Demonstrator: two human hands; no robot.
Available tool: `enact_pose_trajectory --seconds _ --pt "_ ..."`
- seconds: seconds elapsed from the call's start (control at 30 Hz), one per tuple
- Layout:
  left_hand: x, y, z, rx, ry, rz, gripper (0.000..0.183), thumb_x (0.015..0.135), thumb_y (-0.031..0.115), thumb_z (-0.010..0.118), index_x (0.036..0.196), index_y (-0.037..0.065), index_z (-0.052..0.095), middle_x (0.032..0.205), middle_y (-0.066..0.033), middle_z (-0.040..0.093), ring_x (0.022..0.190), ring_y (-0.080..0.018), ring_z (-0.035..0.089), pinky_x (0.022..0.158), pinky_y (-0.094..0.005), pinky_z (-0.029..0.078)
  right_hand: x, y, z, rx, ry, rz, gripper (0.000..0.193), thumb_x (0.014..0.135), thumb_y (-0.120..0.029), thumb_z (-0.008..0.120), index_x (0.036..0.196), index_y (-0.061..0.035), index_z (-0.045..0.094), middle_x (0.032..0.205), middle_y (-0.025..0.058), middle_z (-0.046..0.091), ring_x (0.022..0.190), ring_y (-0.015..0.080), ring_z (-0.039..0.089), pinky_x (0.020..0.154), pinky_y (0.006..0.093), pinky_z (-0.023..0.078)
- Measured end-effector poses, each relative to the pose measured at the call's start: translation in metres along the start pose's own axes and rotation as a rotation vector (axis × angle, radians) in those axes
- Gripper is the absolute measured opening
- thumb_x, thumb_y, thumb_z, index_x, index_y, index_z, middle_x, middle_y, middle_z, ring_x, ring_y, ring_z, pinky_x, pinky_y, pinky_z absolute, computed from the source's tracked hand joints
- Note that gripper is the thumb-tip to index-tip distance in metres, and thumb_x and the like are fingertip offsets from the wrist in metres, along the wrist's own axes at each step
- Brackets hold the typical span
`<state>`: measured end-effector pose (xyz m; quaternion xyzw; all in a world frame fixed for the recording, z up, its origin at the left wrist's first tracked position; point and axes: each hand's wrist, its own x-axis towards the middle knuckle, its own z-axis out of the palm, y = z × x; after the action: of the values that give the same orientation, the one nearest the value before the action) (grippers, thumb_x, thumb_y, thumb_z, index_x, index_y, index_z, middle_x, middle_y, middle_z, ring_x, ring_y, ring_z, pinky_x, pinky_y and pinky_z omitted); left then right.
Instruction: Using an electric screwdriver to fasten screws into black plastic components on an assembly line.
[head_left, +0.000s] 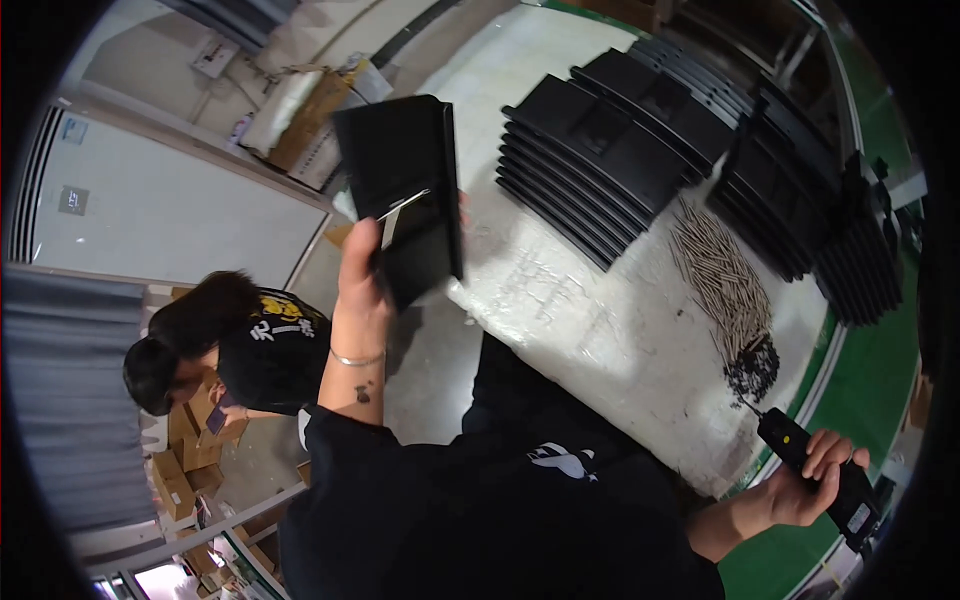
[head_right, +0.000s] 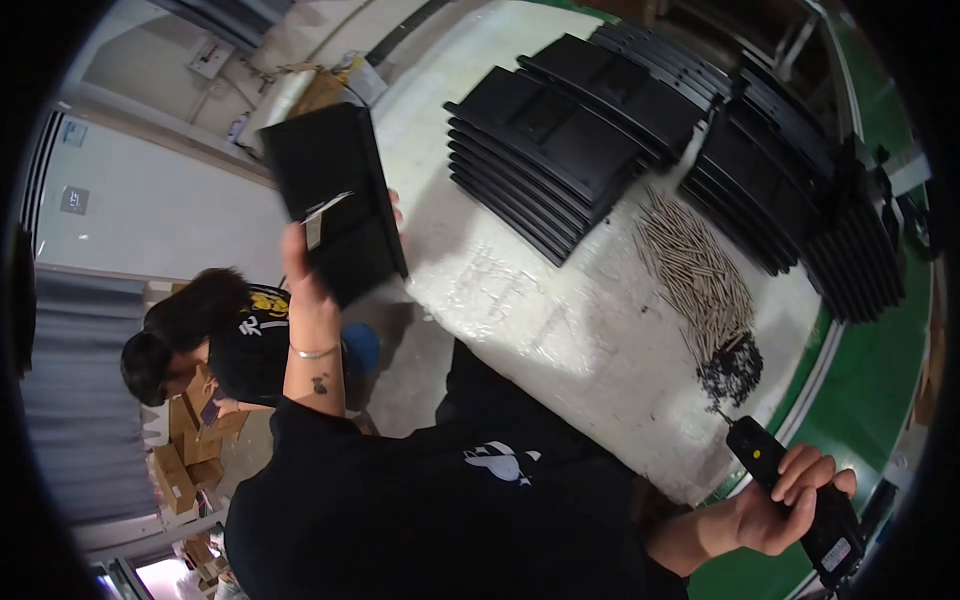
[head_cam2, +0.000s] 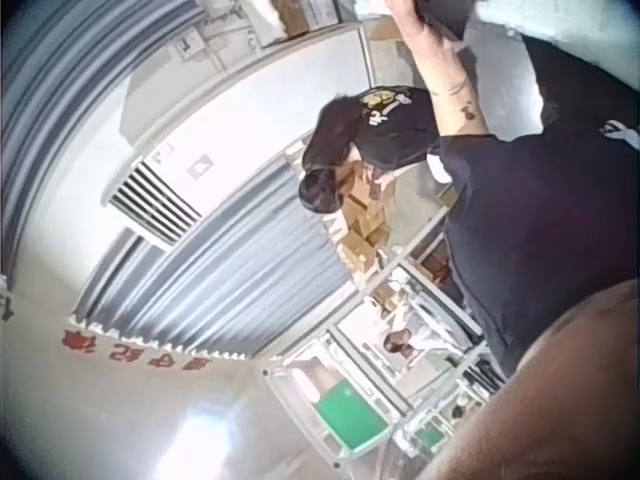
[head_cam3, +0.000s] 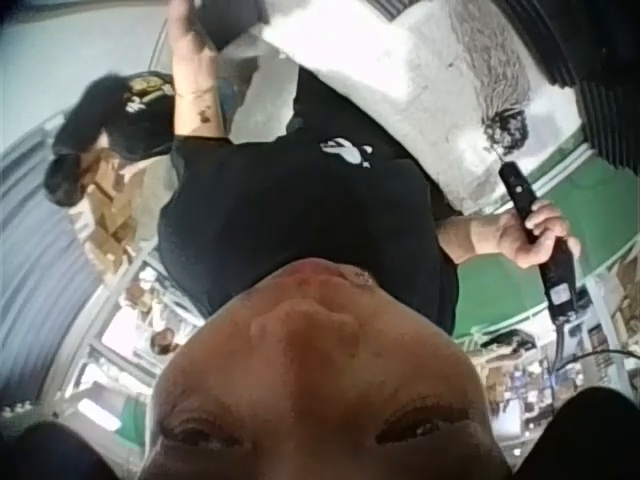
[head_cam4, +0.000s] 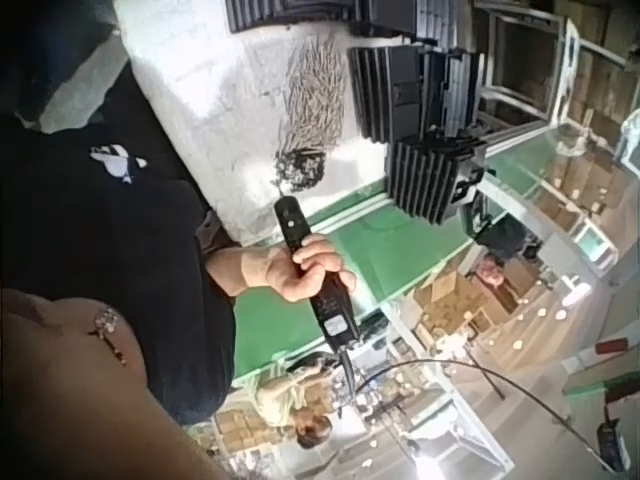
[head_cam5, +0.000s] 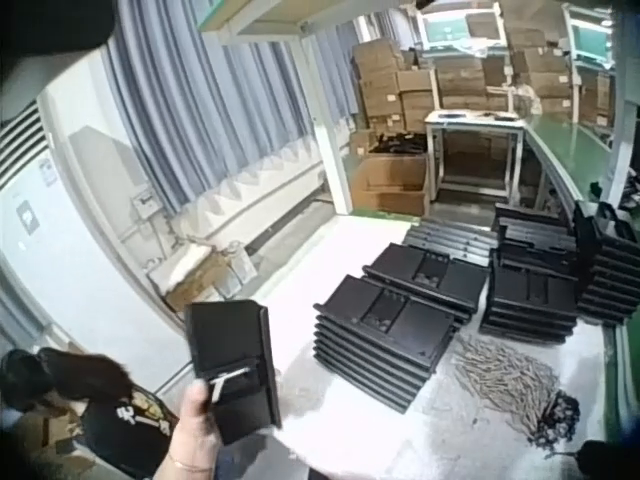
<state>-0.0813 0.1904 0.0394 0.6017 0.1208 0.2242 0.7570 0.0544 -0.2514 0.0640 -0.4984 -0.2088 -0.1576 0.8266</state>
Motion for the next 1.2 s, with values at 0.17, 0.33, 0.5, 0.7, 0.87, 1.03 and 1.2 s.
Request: enact_pose_trajectory --seconds 0.17,0.33,0.5,0.7,0.87,1.03,1.2 --pt "0.039 -0.021 -0.047 1.339 0.327 0.080 0.063 0.076 0.032 0.077 0.129 0.011 0.052 0.116 -0.0189 0.062 0.109 -0.0328 0.057 0.095 -0.0394 0.044 -0.004 -0.001 0.000 0.005 0.032 -0.001 0.029 0.082 -0.012 0.056 0.108 -0.0041 0.046 0.063 -0.0027 0.033 0.054 0.0080 0.036 0.061 0.0262 0.029" --pt "0.029 -0.042 -0.070 1.676 0.291 0.211 0.064 0.084 0.035 0.069 0.138 0.008 0.045 0.141 -0.0228 0.043 0.133 -0.0385 0.036 0.108 -0.0469 0.031 -0.001 0.012 0.026 -0.075 0.079 -0.040 0.033 0.079 -0.011 0.058 0.108 -0.0036 0.045 0.059 0.0003 0.041 0.045 0.0102 0.038 0.052 0.0270 0.036" --pt "0.074 0.020 0.131 0.806 -0.078 0.368 0.032 0.090 0.014 0.059 0.120 0.003 0.061 0.117 -0.0136 0.062 0.107 -0.0266 0.058 0.095 -0.0356 0.043 -0.005 0.004 0.021 -0.090 0.158 -0.028 0.036 0.077 -0.009 0.061 0.108 -0.0053 0.042 0.058 0.0014 0.043 0.045 0.0114 0.040 0.053 0.0276 0.039" --pt "0.143 -0.065 0.317 1.140 -0.564 0.667 0.053 0.072 0.043 0.077 0.100 0.000 0.065 0.099 -0.0163 0.061 0.101 -0.0340 0.056 0.086 -0.0410 0.049 -0.008 -0.012 0.023 -0.063 0.111 -0.074 0.035 0.077 -0.007 0.058 0.109 -0.0039 0.042 0.058 0.0002 0.040 0.043 0.0102 0.037 0.050 0.0259 0.037" --pt "0.193 -0.089 0.307 1.409 -0.704 0.399 0.053 0.061 0.039 0.085 0.102 0.012 0.066 0.129 -0.0179 0.049 0.124 -0.0328 0.043 0.098 -0.0487 0.041 -0.016 -0.025 -0.003 -0.078 0.133 -0.098 0.033 0.078 -0.006 0.057 0.108 -0.0038 0.042 0.058 -0.0001 0.039 0.045 0.0094 0.037 0.049 0.0245 0.035" --pt "0.194 -0.093 0.308 1.448 -0.736 0.330 0.046 0.060 0.033 0.087 0.097 0.014 0.067 0.140 -0.0159 0.042 0.131 -0.0330 0.038 0.101 -0.0489 0.040 -0.016 -0.021 -0.010 -0.045 0.214 -0.049 0.035 0.077 -0.006 0.057 0.107 -0.0039 0.040 0.057 0.0020 0.042 0.042 0.0112 0.038 0.050 0.0271 0.039" --pt "0.197 -0.089 0.313 1.420 -0.809 0.249 0.035 0.065 0.026 0.085 0.088 0.009 0.064 0.135 -0.0130 0.045 0.126 -0.0337 0.042 0.102 -0.0407 0.041 -0.012 -0.014 -0.013 0.005 0.161 -0.050 0.035 0.077 -0.006 0.058 0.107 -0.0039 0.040 0.055 0.0013 0.041 0.040 0.0109 0.037 0.049 0.0271 0.039"
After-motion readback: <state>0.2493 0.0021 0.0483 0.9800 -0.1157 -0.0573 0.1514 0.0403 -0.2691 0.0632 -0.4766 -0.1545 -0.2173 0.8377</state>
